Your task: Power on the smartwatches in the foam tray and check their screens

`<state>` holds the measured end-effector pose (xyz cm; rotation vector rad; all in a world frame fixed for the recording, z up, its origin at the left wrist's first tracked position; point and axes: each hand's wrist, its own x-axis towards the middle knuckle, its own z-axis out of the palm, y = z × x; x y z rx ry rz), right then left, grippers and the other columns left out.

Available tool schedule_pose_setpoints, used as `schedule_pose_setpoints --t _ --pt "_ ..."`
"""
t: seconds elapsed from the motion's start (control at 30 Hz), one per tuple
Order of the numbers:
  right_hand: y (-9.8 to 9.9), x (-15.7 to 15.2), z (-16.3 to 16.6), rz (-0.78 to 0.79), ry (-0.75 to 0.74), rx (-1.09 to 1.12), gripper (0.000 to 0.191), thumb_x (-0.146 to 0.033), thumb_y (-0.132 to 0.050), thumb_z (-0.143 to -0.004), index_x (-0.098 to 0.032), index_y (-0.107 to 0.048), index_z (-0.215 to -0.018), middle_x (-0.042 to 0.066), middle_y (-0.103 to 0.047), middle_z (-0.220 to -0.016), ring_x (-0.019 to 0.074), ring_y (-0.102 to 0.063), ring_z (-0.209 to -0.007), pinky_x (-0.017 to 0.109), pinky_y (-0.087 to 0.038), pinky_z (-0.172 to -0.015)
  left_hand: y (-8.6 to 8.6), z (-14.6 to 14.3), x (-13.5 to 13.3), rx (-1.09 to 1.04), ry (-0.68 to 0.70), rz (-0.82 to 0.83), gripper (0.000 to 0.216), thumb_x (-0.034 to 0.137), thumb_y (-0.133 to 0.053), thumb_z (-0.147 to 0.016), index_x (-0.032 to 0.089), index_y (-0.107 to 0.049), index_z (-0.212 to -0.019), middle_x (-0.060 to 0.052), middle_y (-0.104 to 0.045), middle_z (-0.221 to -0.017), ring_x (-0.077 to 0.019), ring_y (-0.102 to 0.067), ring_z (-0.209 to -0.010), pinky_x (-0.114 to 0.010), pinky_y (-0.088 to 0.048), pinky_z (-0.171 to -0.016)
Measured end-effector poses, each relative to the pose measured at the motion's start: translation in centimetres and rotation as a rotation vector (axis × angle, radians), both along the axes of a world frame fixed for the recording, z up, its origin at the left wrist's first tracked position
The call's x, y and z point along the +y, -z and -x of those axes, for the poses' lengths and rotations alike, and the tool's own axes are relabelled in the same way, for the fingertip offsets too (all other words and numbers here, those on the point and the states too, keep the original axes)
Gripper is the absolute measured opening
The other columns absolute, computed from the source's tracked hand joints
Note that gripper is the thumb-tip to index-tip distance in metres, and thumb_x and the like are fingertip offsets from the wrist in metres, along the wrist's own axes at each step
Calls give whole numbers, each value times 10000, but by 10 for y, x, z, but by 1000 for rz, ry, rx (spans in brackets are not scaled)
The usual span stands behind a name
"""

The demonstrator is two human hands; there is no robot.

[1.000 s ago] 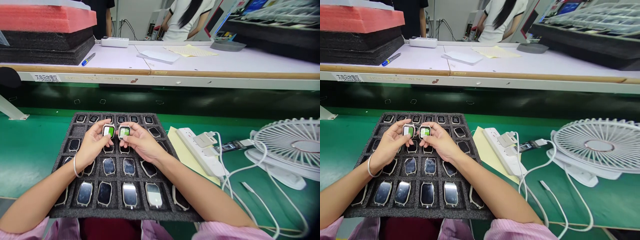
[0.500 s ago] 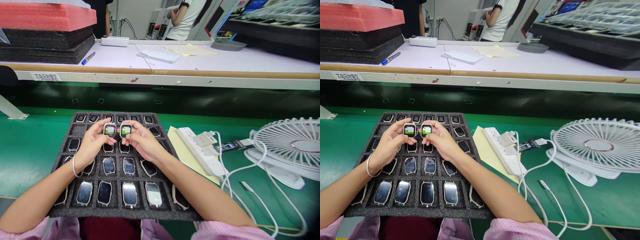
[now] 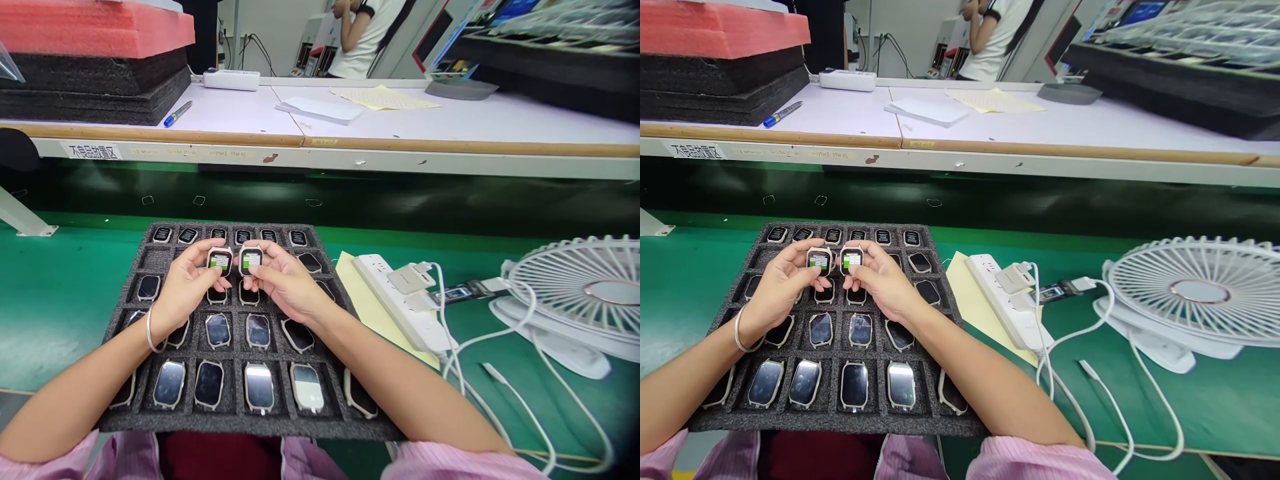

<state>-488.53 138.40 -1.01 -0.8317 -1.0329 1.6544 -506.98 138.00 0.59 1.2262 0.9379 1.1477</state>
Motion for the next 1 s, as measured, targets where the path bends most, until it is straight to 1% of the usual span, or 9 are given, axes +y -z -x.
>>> schedule_pose_setpoints --t 0.13,0.27,0.33,0.43,0.53,0.63,0.8,1.0 --pt "-2 -1 0 3 -14 19 455 -118 -670 -675 -217 -565 -1107 9 -703 -970 102 -632 -605 255 -457 -583 -2 0 -1 -20 8 23 453 147 -654 -739 172 -605 -1188 8 -686 -895 -103 -694 -615 -223 -560 -596" --pt "-2 -1 -1 4 -24 34 456 -102 -645 -652 -215 -585 -1089 -4 -709 -913 112 -646 -597 250 -463 -572 -1 -1 -1 -17 9 34 468 149 -648 -725 169 -599 -1190 5 -687 -887 -111 -687 -612 -233 -552 -588" --pt "-2 0 -1 19 -25 39 401 -144 -669 -696 -211 -591 -1084 3 -716 -898 120 -656 -591 256 -475 -574 -1 -1 0 -3 -3 28 449 166 -657 -730 169 -606 -1176 2 -685 -887 -102 -670 -593 -227 -535 -569" --pt "-2 0 -1 49 -34 48 308 -260 -696 -785 -204 -593 -1070 23 -728 -889 132 -667 -577 267 -492 -572 0 -1 1 41 -39 3 379 209 -687 -751 167 -630 -1124 13 -664 -849 -69 -614 -538 -196 -470 -509" --pt "-1 0 -1 46 -38 51 297 -334 -714 -819 -201 -601 -1060 33 -734 -882 138 -673 -573 262 -496 -555 1 0 1 74 -73 -17 327 249 -709 -772 169 -643 -1081 26 -640 -819 -47 -569 -505 -182 -424 -481" --pt "0 0 0 34 -37 50 308 -355 -733 -823 -204 -608 -1061 33 -737 -886 137 -674 -568 257 -501 -544 1 1 1 75 -78 -31 310 260 -714 -782 176 -646 -1072 29 -630 -823 -44 -558 -505 -185 -427 -486" --pt "1 0 0 45 -34 53 318 -286 -741 -807 -218 -605 -1087 27 -737 -938 138 -695 -616 270 -543 -596 2 1 1 68 -76 -47 339 236 -715 -779 183 -641 -1106 27 -628 -834 -48 -563 -526 -185 -433 -497" --pt "1 -1 -1 18 -39 41 387 -178 -730 -784 -231 -579 -1136 26 -719 -1025 135 -724 -724 273 -581 -707 3 0 2 49 -58 -75 418 165 -696 -756 186 -613 -1165 10 -636 -895 -64 -574 -595 -195 -486 -540"
